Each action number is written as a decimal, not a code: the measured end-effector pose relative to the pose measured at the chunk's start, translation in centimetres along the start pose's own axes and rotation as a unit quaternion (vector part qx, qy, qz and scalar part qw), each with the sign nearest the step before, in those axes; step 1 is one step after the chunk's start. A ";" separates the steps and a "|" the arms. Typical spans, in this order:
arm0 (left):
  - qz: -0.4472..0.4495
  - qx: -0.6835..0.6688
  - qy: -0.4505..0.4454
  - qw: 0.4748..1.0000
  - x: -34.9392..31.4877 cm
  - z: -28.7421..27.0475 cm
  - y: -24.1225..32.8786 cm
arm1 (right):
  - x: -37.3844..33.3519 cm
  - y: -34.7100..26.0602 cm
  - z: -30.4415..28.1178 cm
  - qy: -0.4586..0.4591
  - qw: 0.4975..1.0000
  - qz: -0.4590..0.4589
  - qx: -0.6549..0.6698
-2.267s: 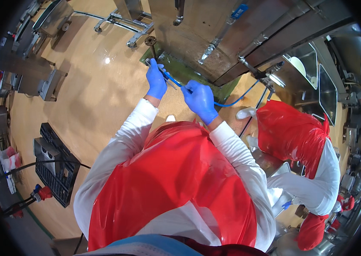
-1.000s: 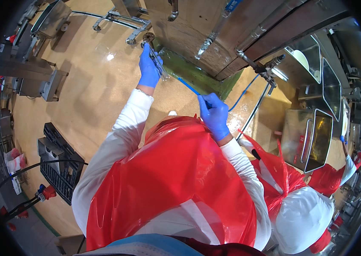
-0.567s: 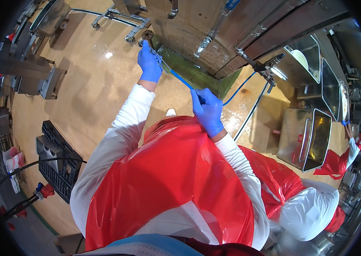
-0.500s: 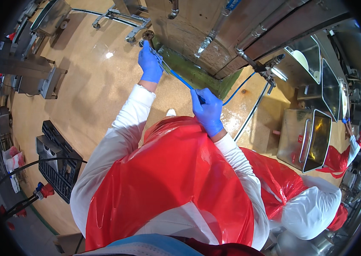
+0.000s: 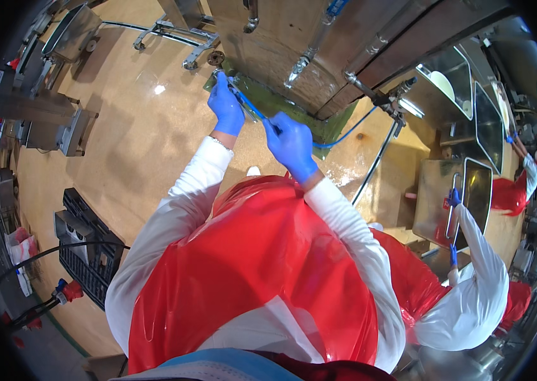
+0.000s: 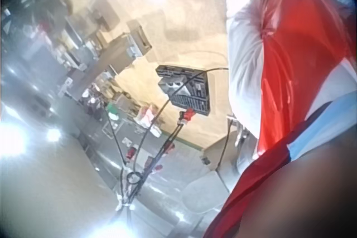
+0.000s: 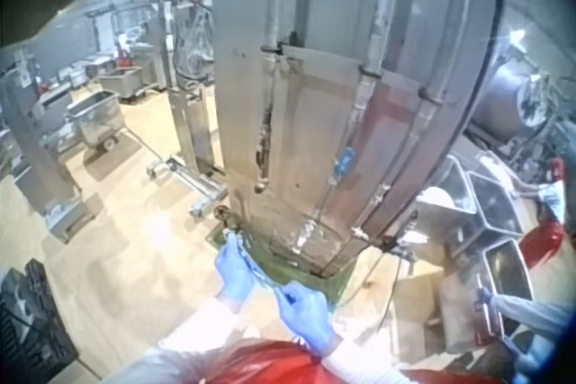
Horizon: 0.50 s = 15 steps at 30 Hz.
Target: The person removes small cylindrical metal parts from a machine rack and places them into a tray. They then move to a sink area and connect a blue hose to a valve, adjusting the connection.
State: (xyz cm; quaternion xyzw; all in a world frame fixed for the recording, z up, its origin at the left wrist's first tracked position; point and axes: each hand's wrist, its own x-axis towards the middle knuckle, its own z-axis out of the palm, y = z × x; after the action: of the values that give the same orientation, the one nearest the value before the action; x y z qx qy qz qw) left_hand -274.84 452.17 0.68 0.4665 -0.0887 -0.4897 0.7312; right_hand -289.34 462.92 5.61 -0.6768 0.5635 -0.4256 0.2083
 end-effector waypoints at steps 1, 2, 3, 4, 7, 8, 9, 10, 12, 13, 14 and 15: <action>-0.006 0.003 -0.004 1.000 -0.7 0.2 0.0 | 0.4 0.0 0.4 0.003 1.000 -0.005 -0.004; -0.005 0.011 -0.011 1.000 -0.9 0.1 -0.2 | 0.4 -0.1 0.5 0.001 1.000 0.004 -0.009; -0.001 0.018 -0.018 1.000 -0.9 0.1 -0.2 | 0.6 -0.3 0.5 -0.001 1.000 0.009 -0.012; 0.003 0.025 -0.026 0.999 -0.8 0.1 -0.2 | 0.8 -0.4 0.5 -0.002 1.000 0.015 -0.015; -0.004 0.021 0.012 1.000 -0.1 0.4 -0.1 | -1.2 0.8 -0.3 0.003 1.000 0.015 -0.025; -0.006 0.048 -0.007 0.999 -0.4 0.5 -0.4 | -0.6 1.1 0.3 0.014 1.000 0.023 -0.014; 0.016 0.073 -0.009 0.997 0.5 -0.3 -2.0 | 0.0 0.9 1.0 0.032 0.999 0.036 -0.011; 0.038 0.090 -0.017 0.995 2.2 -0.4 -3.9 | 0.6 0.9 1.4 0.036 0.999 0.005 -0.002; -0.028 0.053 -0.069 0.996 2.2 0.3 -3.4 | 1.8 2.7 1.8 0.057 0.997 -0.002 -0.059; -0.041 0.052 -0.107 0.992 3.3 -0.3 -3.2 | 1.9 3.7 2.5 0.041 0.998 -0.032 -0.024; -0.115 0.021 -0.045 0.992 6.3 -2.1 -3.0 | 1.6 3.8 3.3 0.005 0.999 -0.013 -0.040; -0.074 0.088 -0.008 0.993 6.4 -2.7 -2.9 | 1.4 4.1 3.3 -0.030 0.998 0.011 -0.054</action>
State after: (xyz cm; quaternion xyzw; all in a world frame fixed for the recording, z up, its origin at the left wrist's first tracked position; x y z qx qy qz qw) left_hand -271.83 448.37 -5.11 0.5298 -0.1026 -0.5367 0.6486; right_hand -289.05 459.80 1.17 -0.6935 0.5860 -0.3719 0.1930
